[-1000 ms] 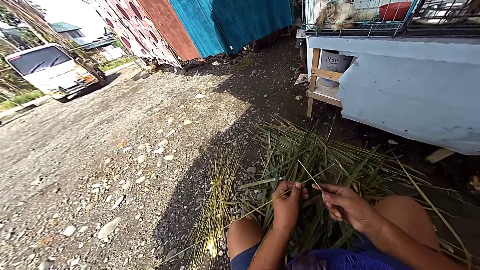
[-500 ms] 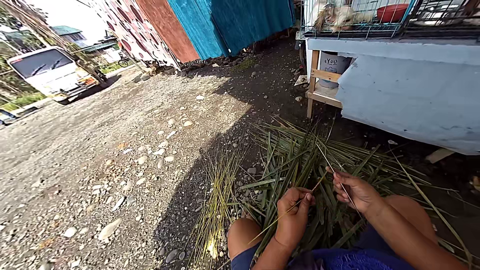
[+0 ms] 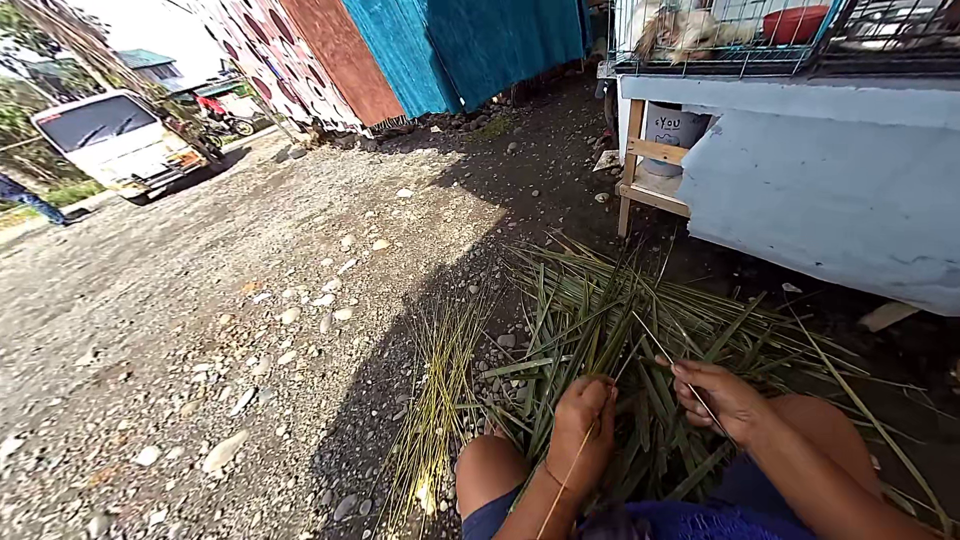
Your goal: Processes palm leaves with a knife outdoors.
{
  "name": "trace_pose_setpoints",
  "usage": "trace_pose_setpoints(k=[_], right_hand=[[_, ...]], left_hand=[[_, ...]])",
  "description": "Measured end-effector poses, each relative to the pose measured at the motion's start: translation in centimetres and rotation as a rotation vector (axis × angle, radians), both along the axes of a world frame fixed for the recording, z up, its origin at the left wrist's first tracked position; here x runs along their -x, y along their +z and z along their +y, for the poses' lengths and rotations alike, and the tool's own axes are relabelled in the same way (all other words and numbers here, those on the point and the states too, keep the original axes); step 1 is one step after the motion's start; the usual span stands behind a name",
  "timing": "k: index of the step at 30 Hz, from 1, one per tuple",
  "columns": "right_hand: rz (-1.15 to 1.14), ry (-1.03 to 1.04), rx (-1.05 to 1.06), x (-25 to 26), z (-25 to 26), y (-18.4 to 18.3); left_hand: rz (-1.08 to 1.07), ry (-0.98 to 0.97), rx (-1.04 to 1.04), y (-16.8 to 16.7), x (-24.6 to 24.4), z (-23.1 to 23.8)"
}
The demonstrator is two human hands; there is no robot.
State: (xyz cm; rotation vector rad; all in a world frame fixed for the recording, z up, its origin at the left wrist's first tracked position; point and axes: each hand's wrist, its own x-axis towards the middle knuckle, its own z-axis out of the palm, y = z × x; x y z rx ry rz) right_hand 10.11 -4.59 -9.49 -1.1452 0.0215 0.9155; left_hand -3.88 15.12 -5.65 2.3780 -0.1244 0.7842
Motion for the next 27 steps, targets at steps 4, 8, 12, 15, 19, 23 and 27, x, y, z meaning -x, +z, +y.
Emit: trace_pose_setpoints(k=[4,8,12,15,19,23,27], right_hand=[[0.074,0.316,-0.213,2.7,0.5,1.9],[0.222,0.348,-0.352,3.2,0.3,2.0],[0.234,0.343,-0.361,3.4,0.4,1.7],[0.214,0.267,-0.359,3.0,0.9,1.4],[0.222,0.081,-0.312,1.5,1.3,0.9],[0.162,-0.185,-0.083,-0.3,1.7,-0.6],[0.105,-0.348,0.140,-3.0,0.0,-4.4]], left_hand=[[-0.035,-0.152,-0.215,-0.6,-0.9,0.1],[-0.019,-0.303,-0.450,0.3,-0.8,0.5],[-0.024,-0.350,-0.630,1.3,-0.3,0.9],[-0.042,-0.354,-0.677,2.0,0.0,1.0],[-0.065,-0.352,-0.670,2.5,0.7,0.8],[-0.098,-0.330,-0.559,2.1,1.9,0.5],[-0.109,-0.301,-0.374,2.9,3.3,0.6]])
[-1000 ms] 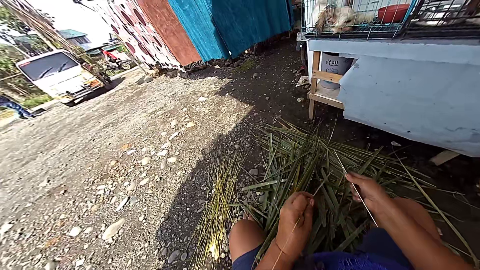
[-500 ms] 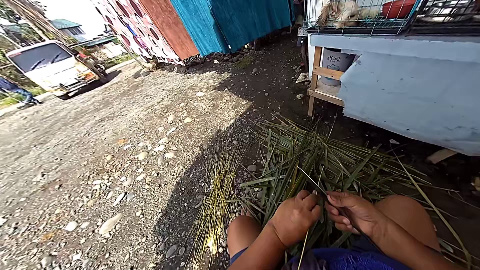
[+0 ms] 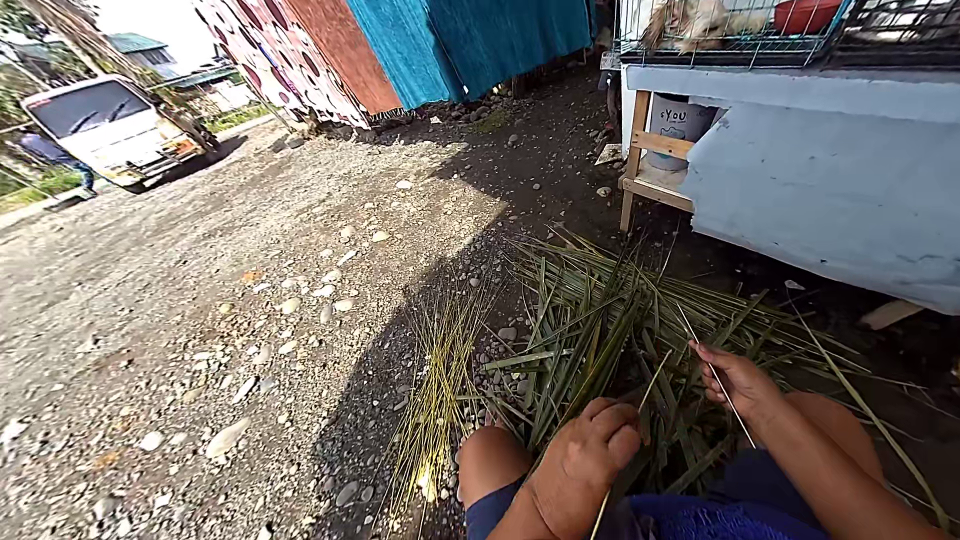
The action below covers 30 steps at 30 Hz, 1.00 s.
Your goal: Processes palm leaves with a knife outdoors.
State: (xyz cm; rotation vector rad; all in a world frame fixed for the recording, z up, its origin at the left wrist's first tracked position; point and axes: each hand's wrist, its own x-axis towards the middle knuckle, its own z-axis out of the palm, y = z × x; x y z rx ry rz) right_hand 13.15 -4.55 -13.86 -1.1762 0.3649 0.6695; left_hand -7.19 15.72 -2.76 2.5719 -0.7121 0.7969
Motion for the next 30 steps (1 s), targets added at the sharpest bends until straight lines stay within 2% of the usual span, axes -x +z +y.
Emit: trace_pose_setpoints(k=[5,7,9,11,14,17,19,20,23,25,27,30], right_hand=[[0.005,0.104,0.081,0.5,-1.6,-2.1],[0.038,0.080,0.078,0.2,-2.1,-3.0],[0.078,0.017,0.104,-0.2,-2.6,-3.8],[0.106,-0.052,0.142,-0.7,-2.9,-4.5],[0.093,-0.080,0.190,-0.8,-2.6,-4.8],[0.037,-0.012,0.226,-0.2,-1.9,-4.7],[0.007,0.037,0.250,0.2,-1.5,-4.6],[-0.008,0.057,0.265,0.4,-1.4,-4.7],[-0.047,0.103,0.338,0.7,-1.2,-5.0],[-0.085,0.140,0.413,0.7,-1.2,-5.1],[-0.122,0.180,0.471,0.6,-1.2,-5.0],[-0.152,0.221,0.510,0.7,-0.9,-5.1]], left_hand=[[-0.050,0.320,0.248,1.9,1.3,3.5],[-0.216,0.422,0.395,4.2,2.7,5.6],[-0.445,0.420,0.495,6.9,4.9,7.9],[-0.670,0.438,0.534,9.5,7.3,9.7],[-0.824,0.556,0.530,11.8,10.8,11.9],[-0.838,0.871,0.386,11.8,11.7,15.1],[-0.744,1.131,0.208,11.0,10.8,18.2],[-0.624,1.247,0.174,10.6,10.1,19.5],[-0.080,1.511,0.254,8.6,8.5,23.7],[0.217,1.568,0.293,6.0,7.6,25.1],[0.473,1.475,0.241,2.5,6.0,24.0],[0.926,1.112,0.195,-3.5,3.0,19.8]])
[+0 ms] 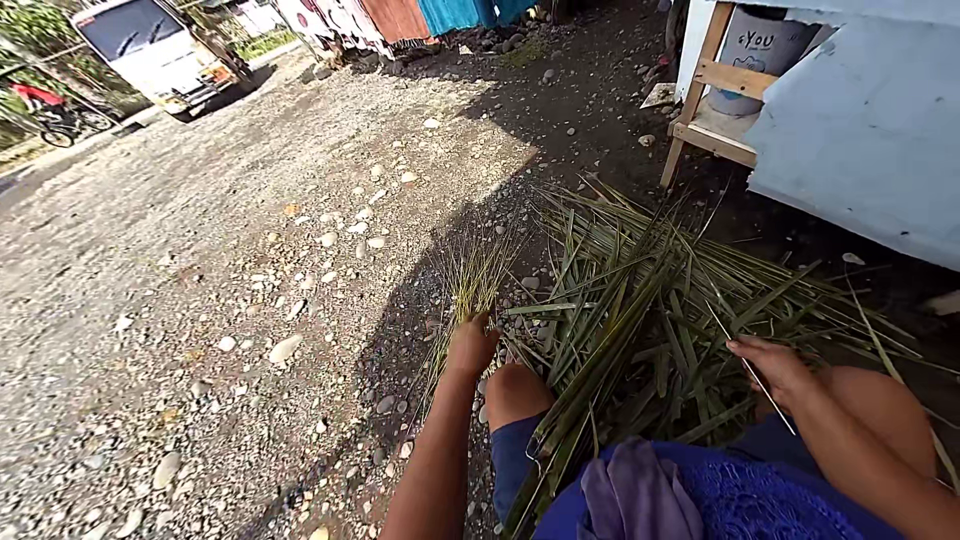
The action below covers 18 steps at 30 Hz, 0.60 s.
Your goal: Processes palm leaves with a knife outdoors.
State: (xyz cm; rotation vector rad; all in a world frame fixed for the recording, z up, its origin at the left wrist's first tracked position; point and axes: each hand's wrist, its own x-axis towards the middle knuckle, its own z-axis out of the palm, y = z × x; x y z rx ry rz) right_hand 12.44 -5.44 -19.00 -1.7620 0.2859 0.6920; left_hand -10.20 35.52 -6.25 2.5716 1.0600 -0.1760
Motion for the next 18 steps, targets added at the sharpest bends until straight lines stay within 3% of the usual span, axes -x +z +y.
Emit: trace_pose_setpoints(k=[3,7,10,18], right_hand=[[-0.024,0.042,0.050,-0.3,0.1,0.0],[-0.084,0.102,0.107,-0.5,0.0,-0.5],[-0.165,0.170,0.133,-0.9,0.0,-1.0],[-0.214,0.218,0.137,-1.3,0.2,-1.7]], left_hand=[[0.212,-0.237,0.226,-4.4,-2.4,-5.7],[0.338,-0.344,0.308,-7.0,-3.3,-10.3],[0.412,-0.338,0.277,-7.4,-3.4,-11.4],[0.232,-0.272,0.270,-5.0,-2.9,-12.0]])
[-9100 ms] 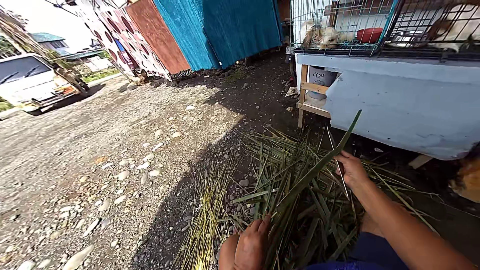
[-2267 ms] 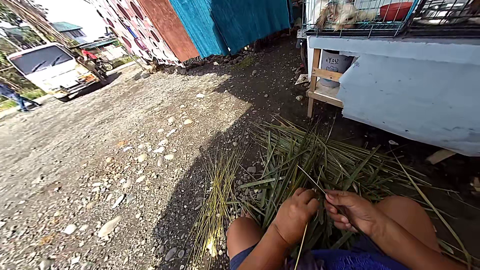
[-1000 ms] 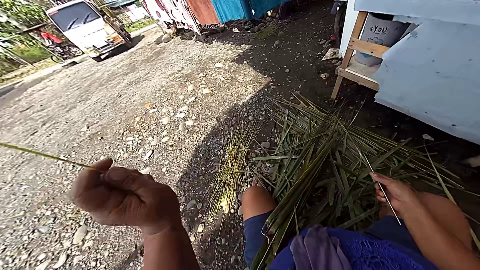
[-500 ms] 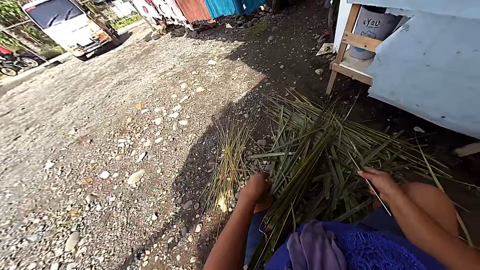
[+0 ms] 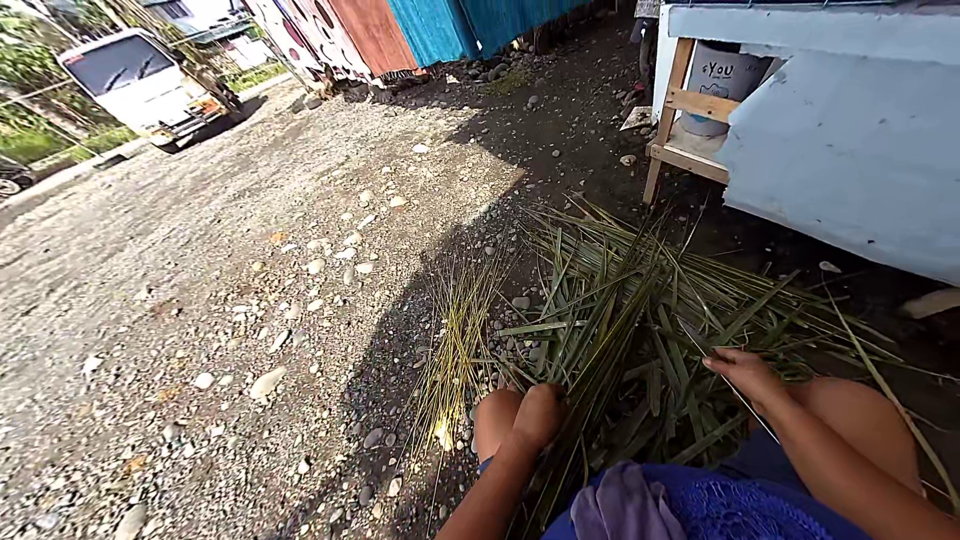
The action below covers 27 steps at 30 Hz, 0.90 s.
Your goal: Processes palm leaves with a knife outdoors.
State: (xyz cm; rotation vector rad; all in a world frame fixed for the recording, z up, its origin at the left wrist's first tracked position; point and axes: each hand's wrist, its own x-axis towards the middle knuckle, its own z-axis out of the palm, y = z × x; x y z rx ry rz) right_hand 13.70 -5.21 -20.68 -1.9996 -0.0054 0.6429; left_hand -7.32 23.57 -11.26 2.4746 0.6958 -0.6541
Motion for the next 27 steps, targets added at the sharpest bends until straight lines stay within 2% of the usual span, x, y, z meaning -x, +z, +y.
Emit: trace_pose_setpoints(k=[6,11,14,17,19,22,27], right_hand=[[-0.008,-0.003,-0.019,0.2,0.0,-0.1],[-0.015,0.007,-0.022,0.5,-0.1,0.1],[0.001,0.013,-0.040,0.8,-0.2,0.4],[0.102,0.020,-0.082,1.2,-0.1,1.5],[0.166,0.033,-0.099,1.7,-0.2,2.2],[0.263,0.036,-0.255,2.4,0.1,2.4],[0.335,0.118,-0.481,3.4,0.2,4.3]], left_hand=[[0.060,-0.047,-0.224,6.5,0.8,-1.5],[-0.262,-0.074,-0.336,9.8,3.8,-1.8],[-0.677,-0.058,-0.319,11.4,5.8,-0.9],[-1.021,0.058,-0.102,13.6,7.0,0.1],[-1.121,0.150,0.120,14.7,7.1,-0.2],[-1.058,0.244,0.345,14.2,6.5,-1.0],[-0.862,0.250,0.531,9.7,5.0,-2.3]])
